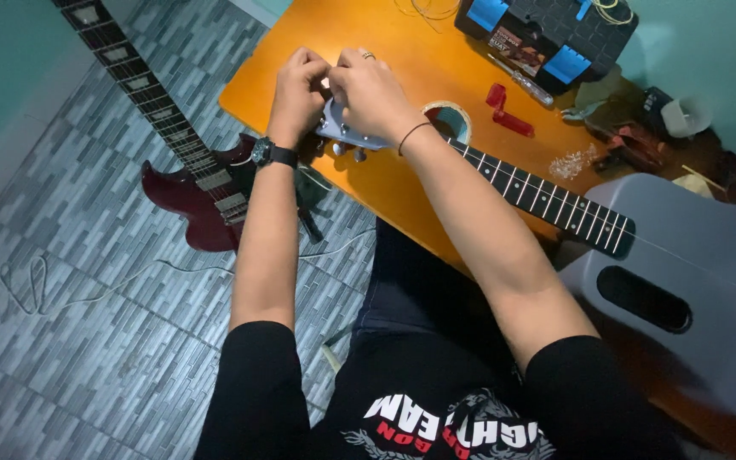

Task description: Replacing and winding strings on an acoustic guitar

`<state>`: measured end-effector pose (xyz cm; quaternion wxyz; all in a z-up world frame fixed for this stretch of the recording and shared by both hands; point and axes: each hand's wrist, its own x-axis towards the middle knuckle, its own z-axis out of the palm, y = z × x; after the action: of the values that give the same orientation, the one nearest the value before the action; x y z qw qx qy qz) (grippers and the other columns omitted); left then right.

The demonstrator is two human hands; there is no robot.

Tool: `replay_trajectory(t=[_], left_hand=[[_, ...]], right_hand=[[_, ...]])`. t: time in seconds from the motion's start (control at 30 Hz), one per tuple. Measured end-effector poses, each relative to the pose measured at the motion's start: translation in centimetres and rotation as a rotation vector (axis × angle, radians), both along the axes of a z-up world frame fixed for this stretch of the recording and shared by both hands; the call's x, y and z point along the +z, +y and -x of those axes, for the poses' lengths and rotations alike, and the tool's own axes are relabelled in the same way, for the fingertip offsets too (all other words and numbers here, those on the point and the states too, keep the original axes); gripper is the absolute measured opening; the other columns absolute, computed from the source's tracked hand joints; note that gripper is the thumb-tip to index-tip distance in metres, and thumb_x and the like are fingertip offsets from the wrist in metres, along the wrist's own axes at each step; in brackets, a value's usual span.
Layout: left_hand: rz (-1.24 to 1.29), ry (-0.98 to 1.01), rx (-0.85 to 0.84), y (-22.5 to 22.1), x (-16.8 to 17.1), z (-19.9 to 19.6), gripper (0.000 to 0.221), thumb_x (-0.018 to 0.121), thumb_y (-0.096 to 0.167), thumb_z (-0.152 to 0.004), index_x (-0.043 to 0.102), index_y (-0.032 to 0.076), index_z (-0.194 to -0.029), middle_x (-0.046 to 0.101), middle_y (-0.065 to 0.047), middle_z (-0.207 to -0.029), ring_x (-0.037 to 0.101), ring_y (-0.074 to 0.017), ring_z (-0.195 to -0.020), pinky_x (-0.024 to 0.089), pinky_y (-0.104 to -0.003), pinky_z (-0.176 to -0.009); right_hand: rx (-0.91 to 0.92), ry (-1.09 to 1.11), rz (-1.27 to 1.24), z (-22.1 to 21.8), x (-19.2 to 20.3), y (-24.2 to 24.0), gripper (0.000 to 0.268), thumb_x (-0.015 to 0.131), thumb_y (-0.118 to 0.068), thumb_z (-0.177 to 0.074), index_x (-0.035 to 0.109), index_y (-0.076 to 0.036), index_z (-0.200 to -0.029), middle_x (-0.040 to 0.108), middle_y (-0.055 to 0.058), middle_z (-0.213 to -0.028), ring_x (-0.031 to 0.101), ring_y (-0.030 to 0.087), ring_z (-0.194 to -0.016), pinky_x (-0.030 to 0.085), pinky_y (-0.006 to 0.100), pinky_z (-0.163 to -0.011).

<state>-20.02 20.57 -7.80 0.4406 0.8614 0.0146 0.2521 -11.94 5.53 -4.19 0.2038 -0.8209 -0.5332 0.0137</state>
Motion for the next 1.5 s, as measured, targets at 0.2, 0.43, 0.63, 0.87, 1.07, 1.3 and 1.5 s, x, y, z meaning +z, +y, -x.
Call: replay_trajectory(t=[0.2, 0.43, 0.63, 0.87, 1.07, 1.3, 1.5], left_hand=[[0.043, -0.121, -0.018, 0.0, -0.4, 0.1, 0.021, 0.057, -0.015, -0.074, 0.052, 0.005, -0.070, 0.047, -0.005, -0.085, 0.045, -0.0214, -0.077, 0.034, -0.034, -0.063], [0.016, -0.181, -0.025, -0.1, -0.3, 0.4, 0.023, 0.055, -0.015, -0.078, 0.068, 0.003, -0.083, 0.055, -0.007, -0.087, 0.053, -0.0233, -0.081, 0.042, -0.034, -0.066], [-0.093, -0.168, -0.044, -0.1, -0.7, 0.2, 0.018, 0.060, -0.013, -0.068, 0.059, 0.005, -0.068, 0.053, -0.004, -0.087, 0.051, -0.0225, -0.078, 0.039, -0.035, -0.062], [0.048, -0.201, -0.090, -0.8, 0.6, 1.0, 0.026, 0.043, -0.019, -0.070, 0.051, 0.005, -0.074, 0.046, -0.007, -0.090, 0.046, -0.0227, -0.081, 0.037, -0.032, -0.065], [0.130, -0.119, -0.226, -0.5, 1.5, 2.2, 0.025, 0.054, 0.018, -0.087, 0.070, 0.003, -0.097, 0.066, -0.012, -0.103, 0.060, -0.0239, -0.091, 0.050, -0.034, -0.076], [0.151, 0.001, -0.190, -0.3, 2.0, 2.5, 0.016, 0.072, -0.010, -0.088, 0.076, 0.005, -0.092, 0.073, -0.008, -0.094, 0.067, -0.0194, -0.088, 0.054, -0.030, -0.075], [-0.123, -0.064, -0.276, 1.2, 1.0, 1.4, 0.007, 0.078, -0.003, -0.093, 0.074, 0.003, -0.095, 0.064, -0.009, -0.101, 0.063, -0.0252, -0.094, 0.052, -0.037, -0.078]], right_hand=[[-0.008, 0.209, -0.069, 0.7, 1.4, -0.3, 0.016, 0.056, 0.003, -0.089, 0.055, -0.003, -0.073, 0.046, 0.012, -0.101, 0.051, 0.032, -0.084, 0.044, 0.044, -0.066], [-0.045, 0.412, -0.004, 0.0, 1.6, -0.3, 0.017, 0.057, 0.006, -0.086, 0.059, -0.006, -0.075, 0.043, 0.009, -0.107, 0.052, 0.026, -0.097, 0.048, 0.033, -0.084], [0.018, 0.421, -0.032, -0.7, 1.1, -0.8, 0.012, 0.063, 0.001, -0.086, 0.068, -0.006, -0.078, 0.046, 0.008, -0.106, 0.055, 0.025, -0.101, 0.050, 0.034, -0.092], [-0.047, 0.429, -0.028, -0.5, 1.2, -1.0, 0.013, 0.063, 0.004, -0.086, 0.069, -0.004, -0.079, 0.046, 0.009, -0.106, 0.056, 0.026, -0.102, 0.049, 0.036, -0.091], [-0.079, 0.471, -0.023, -0.5, 1.8, -1.2, 0.010, 0.069, -0.002, -0.089, 0.073, -0.005, -0.080, 0.047, 0.007, -0.107, 0.056, 0.024, -0.103, 0.049, 0.036, -0.095], [-0.068, 0.428, -0.062, -2.0, -0.2, -1.0, 0.009, 0.077, -0.005, -0.088, 0.072, -0.006, -0.080, 0.048, 0.007, -0.109, 0.057, 0.023, -0.100, 0.050, 0.033, -0.089], [-0.073, 0.467, -0.095, -1.9, -0.3, -1.0, 0.015, 0.072, 0.002, -0.087, 0.065, -0.006, -0.075, 0.047, 0.006, -0.106, 0.054, 0.020, -0.090, 0.047, 0.029, -0.080]])
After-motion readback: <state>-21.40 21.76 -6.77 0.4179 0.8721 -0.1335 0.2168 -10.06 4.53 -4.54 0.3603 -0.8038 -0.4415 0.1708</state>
